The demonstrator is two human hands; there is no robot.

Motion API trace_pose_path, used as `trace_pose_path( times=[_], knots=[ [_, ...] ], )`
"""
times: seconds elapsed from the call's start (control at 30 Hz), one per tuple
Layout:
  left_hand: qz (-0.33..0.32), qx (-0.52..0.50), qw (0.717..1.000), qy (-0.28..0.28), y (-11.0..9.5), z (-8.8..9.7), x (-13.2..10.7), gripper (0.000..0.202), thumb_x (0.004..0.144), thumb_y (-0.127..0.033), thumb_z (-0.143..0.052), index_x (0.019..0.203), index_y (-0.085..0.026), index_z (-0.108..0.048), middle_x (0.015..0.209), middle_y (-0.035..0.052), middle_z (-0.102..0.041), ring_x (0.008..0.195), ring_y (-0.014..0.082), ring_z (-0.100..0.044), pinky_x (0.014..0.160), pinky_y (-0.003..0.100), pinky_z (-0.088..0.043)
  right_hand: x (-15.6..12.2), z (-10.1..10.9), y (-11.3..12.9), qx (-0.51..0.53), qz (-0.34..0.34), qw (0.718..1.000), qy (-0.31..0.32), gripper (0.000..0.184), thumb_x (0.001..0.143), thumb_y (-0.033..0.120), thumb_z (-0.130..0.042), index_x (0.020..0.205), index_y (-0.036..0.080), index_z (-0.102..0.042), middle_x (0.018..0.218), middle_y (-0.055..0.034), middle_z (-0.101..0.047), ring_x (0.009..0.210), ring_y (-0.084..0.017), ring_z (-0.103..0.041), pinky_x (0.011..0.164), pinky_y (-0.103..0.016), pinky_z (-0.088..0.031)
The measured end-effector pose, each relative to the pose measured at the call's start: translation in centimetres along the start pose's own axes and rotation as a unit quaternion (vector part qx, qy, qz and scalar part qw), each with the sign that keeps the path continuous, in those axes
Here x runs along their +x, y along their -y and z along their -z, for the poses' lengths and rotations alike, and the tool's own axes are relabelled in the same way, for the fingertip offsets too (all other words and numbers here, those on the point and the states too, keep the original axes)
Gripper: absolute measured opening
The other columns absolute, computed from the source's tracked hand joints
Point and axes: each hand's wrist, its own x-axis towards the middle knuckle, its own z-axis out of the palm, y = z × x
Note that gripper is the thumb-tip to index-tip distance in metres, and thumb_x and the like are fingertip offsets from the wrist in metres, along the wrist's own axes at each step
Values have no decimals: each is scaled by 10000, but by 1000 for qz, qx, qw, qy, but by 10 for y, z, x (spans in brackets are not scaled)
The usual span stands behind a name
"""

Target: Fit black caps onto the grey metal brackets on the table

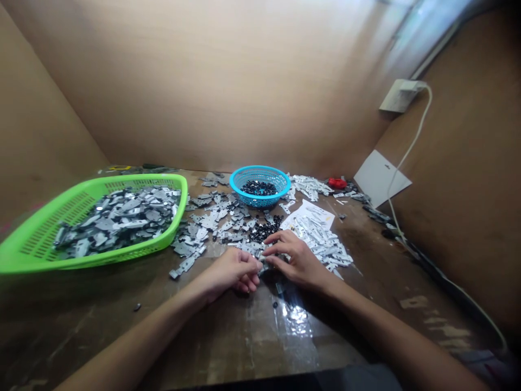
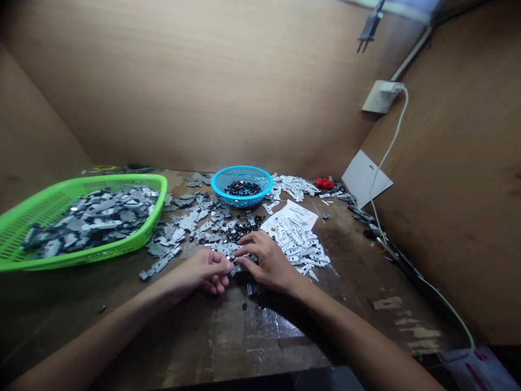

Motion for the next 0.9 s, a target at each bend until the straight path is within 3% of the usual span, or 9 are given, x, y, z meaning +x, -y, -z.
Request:
trace_pose_path(
  times=[0.27, 0.9],
  knots=[
    [-5, 33, 999, 14, 3, -1, 2, 301, 703, -416, -579, 765, -122, -564, 667, 64, -653, 549, 126, -618, 465, 181, -421, 0, -4, -1, -28, 2, 998, 50, 119, 778, 201, -590, 850, 236, -677, 919, -29, -615, 913, -179, -509, 827, -354, -384],
    [5, 23, 1000, 13, 2, 1, 1, 380, 661, -495, -607, 739, -125, -566, 661, 60, -650, 540, 117, -608, 467, 178, -417, -1, -5, 1, -11, -2, 1000, 28, 104, 789, 195, -577, 847, 214, -661, 883, -43, -640, 889, -183, -532, 806, -353, -402]
  ],
)
